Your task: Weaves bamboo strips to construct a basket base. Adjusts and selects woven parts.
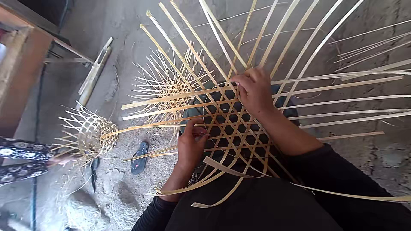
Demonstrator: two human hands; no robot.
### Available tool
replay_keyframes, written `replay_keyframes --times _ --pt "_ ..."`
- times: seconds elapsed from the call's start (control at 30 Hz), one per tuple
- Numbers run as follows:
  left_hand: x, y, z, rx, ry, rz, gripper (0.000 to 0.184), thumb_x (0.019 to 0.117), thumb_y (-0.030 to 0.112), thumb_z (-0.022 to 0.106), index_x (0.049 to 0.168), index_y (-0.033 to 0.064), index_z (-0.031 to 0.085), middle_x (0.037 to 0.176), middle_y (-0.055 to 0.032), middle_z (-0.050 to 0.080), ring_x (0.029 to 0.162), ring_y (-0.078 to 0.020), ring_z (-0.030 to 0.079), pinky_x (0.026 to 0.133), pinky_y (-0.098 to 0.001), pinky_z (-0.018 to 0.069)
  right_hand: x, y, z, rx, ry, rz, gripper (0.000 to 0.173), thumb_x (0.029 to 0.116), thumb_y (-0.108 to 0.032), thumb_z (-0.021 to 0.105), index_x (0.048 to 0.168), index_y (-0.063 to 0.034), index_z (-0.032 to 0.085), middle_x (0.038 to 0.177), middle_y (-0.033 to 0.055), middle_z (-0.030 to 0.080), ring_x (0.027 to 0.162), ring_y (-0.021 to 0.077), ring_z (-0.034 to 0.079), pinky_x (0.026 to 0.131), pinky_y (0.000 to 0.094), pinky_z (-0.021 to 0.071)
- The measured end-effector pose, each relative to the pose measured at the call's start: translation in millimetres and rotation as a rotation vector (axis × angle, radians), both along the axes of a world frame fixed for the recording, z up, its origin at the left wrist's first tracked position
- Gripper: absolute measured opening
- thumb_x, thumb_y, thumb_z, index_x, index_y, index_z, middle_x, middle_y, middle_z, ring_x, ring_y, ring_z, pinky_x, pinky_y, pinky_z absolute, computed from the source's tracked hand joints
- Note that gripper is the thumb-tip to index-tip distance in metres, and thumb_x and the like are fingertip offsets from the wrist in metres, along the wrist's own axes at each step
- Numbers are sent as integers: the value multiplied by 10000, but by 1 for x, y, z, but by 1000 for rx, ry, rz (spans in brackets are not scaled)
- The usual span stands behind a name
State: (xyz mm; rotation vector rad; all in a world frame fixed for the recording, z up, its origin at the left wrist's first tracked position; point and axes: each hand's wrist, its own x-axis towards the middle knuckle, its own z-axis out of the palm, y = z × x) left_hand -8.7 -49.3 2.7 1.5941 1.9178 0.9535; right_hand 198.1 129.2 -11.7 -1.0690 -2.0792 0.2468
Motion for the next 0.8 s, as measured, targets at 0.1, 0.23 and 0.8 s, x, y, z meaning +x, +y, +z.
replay_keyframes --times 0.1,0.23,0.8 --pt "0 3 -1 -5 -50 10 485 827 34 803 1271 30 607 955 -20 775 848 -92 755 809 -281 639 0 0 -1 -5 6 3 273 1025 -80 538 1174 -157 753 1072 157 677 1054 364 622 923 527 487" --pt "-2 9 8 -60 -36 -28 690 820 36 812 1435 55 498 956 -12 773 853 -89 752 824 -275 631 -1 1 -4 20 10 18 273 1025 -68 540 1166 -156 757 1069 158 691 1035 360 638 915 516 502" --pt "-15 29 24 -225 101 -234 781 844 91 810 1526 146 432 923 -17 752 847 -108 739 813 -299 616 0 2 -6 9 56 -72 329 1003 -32 531 1136 -198 781 1084 136 695 1082 345 626 954 512 476"
